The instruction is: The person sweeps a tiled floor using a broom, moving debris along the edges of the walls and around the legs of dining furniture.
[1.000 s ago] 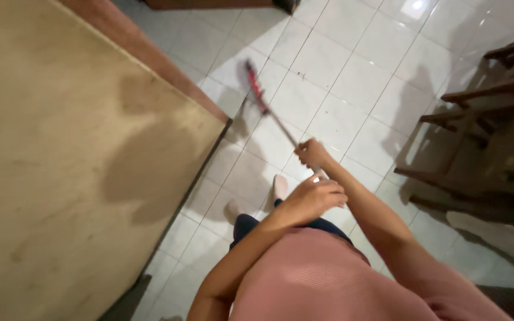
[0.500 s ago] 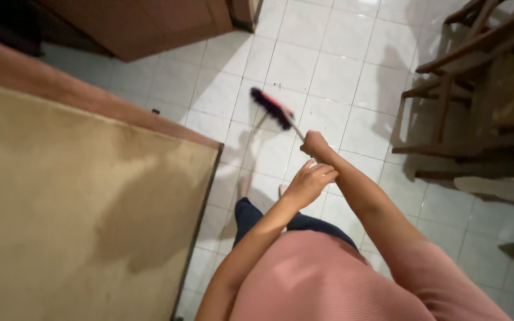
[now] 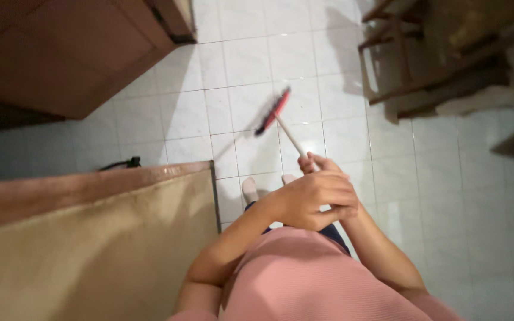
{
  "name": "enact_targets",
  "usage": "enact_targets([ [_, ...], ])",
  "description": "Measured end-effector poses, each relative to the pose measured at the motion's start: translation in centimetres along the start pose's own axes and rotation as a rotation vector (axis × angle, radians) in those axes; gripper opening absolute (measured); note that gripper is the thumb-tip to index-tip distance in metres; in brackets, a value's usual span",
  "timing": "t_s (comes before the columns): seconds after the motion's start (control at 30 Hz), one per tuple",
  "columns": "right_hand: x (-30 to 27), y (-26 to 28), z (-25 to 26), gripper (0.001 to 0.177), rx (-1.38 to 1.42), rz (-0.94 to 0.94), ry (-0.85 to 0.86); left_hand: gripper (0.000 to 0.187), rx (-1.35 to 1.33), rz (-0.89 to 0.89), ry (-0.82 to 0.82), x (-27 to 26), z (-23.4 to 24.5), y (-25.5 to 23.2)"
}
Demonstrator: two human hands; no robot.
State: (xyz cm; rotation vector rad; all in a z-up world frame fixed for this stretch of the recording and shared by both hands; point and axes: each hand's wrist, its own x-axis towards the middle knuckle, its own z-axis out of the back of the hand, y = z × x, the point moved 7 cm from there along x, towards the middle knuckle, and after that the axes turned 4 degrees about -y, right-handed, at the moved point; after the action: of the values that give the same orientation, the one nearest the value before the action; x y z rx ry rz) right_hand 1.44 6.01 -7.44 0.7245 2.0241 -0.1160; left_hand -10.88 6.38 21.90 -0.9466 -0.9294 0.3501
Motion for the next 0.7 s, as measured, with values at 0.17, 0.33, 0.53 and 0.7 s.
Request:
enact_targets([
  [0.17, -2.2, -9.0, 4.2, 0.015, 0.232, 0.077, 0.007, 0.031, -0.475, 0.167, 0.291, -3.1, -2.8, 0.7],
  [0.33, 5.3, -12.8, 11.7, 0.018, 0.265, 0.148, -0.049, 0.045, -0.385, 0.637, 0.154, -8.2, -7.0, 9.2],
  [0.53, 12.9, -11.5, 11.0, 0.021, 0.218, 0.1, -0.012, 0.053, 0.047, 0.413, 0.015, -11.2, -6.3, 13.9],
  [0.7, 17.0, -6.9, 6.9, 0.023, 0.454, 0.108, 0.272, 0.049, 0.158, 0.391, 0.166, -11.8, -6.4, 17.5],
])
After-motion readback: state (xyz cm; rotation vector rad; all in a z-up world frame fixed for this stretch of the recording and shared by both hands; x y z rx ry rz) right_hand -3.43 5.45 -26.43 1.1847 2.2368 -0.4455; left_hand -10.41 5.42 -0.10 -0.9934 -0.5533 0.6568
